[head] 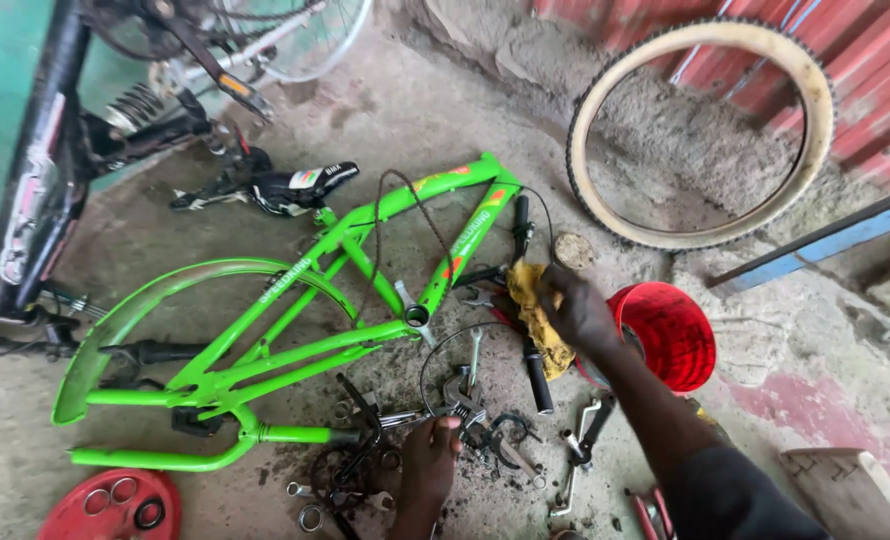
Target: The person cleans a bicycle crankset with a yellow cloth and then uses a wrench to tighten the crank arm bolts on a green bicycle frame. The person also handles a bicycle chain and other small parts scattered on the floor.
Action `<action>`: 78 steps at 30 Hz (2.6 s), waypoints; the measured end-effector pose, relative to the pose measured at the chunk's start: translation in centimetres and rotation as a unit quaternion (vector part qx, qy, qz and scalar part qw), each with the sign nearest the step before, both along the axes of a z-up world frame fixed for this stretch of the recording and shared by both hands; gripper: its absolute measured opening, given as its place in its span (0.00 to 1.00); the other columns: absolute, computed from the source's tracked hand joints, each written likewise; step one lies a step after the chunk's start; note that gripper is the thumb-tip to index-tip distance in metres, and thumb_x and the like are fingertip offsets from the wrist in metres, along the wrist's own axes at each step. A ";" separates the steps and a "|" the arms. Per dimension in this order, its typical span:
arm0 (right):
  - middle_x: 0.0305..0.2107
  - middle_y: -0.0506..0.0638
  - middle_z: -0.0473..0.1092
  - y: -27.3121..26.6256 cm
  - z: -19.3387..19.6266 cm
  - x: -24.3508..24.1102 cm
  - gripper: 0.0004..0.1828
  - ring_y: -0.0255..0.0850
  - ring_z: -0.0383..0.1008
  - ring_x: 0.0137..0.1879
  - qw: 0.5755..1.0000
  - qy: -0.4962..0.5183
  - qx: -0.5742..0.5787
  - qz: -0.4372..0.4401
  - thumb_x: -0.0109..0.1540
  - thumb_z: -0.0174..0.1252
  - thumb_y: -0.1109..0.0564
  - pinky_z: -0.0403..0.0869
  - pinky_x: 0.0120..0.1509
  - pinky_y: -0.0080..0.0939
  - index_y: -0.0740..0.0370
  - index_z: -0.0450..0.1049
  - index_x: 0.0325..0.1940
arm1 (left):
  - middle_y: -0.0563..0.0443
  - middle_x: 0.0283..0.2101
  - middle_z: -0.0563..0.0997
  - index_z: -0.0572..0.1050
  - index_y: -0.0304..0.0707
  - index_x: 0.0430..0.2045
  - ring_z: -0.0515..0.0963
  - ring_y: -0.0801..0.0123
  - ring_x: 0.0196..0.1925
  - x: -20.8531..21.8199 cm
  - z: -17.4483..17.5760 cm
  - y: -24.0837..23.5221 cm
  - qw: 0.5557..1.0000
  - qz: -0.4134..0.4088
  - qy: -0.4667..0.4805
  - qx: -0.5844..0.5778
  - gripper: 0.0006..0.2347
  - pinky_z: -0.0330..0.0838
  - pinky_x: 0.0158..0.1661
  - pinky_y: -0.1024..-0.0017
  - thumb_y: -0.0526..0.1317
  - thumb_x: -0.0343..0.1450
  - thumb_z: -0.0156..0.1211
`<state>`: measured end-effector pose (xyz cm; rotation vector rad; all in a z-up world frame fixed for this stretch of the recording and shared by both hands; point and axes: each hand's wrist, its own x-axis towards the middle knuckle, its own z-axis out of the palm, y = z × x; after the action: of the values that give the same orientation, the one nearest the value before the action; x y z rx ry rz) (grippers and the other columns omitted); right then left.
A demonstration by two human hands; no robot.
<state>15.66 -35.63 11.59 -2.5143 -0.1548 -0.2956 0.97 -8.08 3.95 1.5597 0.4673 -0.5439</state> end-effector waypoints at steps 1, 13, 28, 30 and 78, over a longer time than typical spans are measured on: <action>0.33 0.52 0.76 0.2 2.4 0.4 0.03 0.47 0.73 0.29 1.000 -0.007 -0.001 0.002 0.61 0.57 0.60 0.73 0.35 0.48 0.57 0.72 0.39 | 0.52 0.25 0.78 0.82 0.33 0.47 0.72 0.71 0.24 0.1 1.1 0.2 1.000 0.002 -0.007 -0.001 0.16 0.68 0.30 0.70 0.41 0.78 0.45; 0.25 0.48 0.68 5.2 39.4 -0.5 0.10 0.33 0.63 0.36 0.942 -0.277 0.164 0.091 0.75 0.63 0.60 0.65 0.41 0.36 0.61 0.79 0.39 | 0.41 0.15 0.71 0.80 0.26 0.29 0.70 0.67 0.18 11.6 30.9 0.5 0.863 0.178 -0.399 -0.251 0.12 0.64 0.30 0.67 0.37 0.75 0.51; 0.24 0.47 0.66 16.8 34.4 -12.1 0.12 0.38 0.65 0.33 0.938 -0.038 0.344 0.004 0.70 0.55 0.56 0.67 0.41 0.40 0.63 0.75 0.34 | 0.45 0.27 0.73 0.77 0.37 0.31 0.72 0.63 0.33 8.2 33.1 4.3 0.872 0.011 -0.488 -0.029 0.12 0.67 0.38 0.63 0.37 0.79 0.44; 0.27 0.50 0.69 17.9 34.2 -12.4 0.18 0.41 0.70 0.38 0.946 0.048 0.315 0.059 0.72 0.53 0.44 0.71 0.47 0.42 0.59 0.75 0.37 | 0.41 0.27 0.72 0.75 0.38 0.30 0.71 0.58 0.32 9.6 33.2 4.8 0.851 0.019 -0.525 -0.025 0.13 0.66 0.37 0.61 0.40 0.80 0.43; 0.21 0.54 0.72 25.3 31.9 -8.9 0.13 0.37 0.68 0.28 0.910 -0.032 0.412 0.041 0.68 0.50 0.60 0.74 0.37 0.45 0.68 0.77 0.34 | 0.47 0.18 0.75 0.78 0.31 0.23 0.76 0.73 0.17 10.8 34.6 10.2 0.869 0.077 -0.471 -0.131 0.05 0.73 0.18 0.80 0.27 0.70 0.64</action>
<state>6.80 -10.35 43.52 -1.6543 -0.1265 -0.3237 11.78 2.10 38.57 1.3182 -0.2330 0.3017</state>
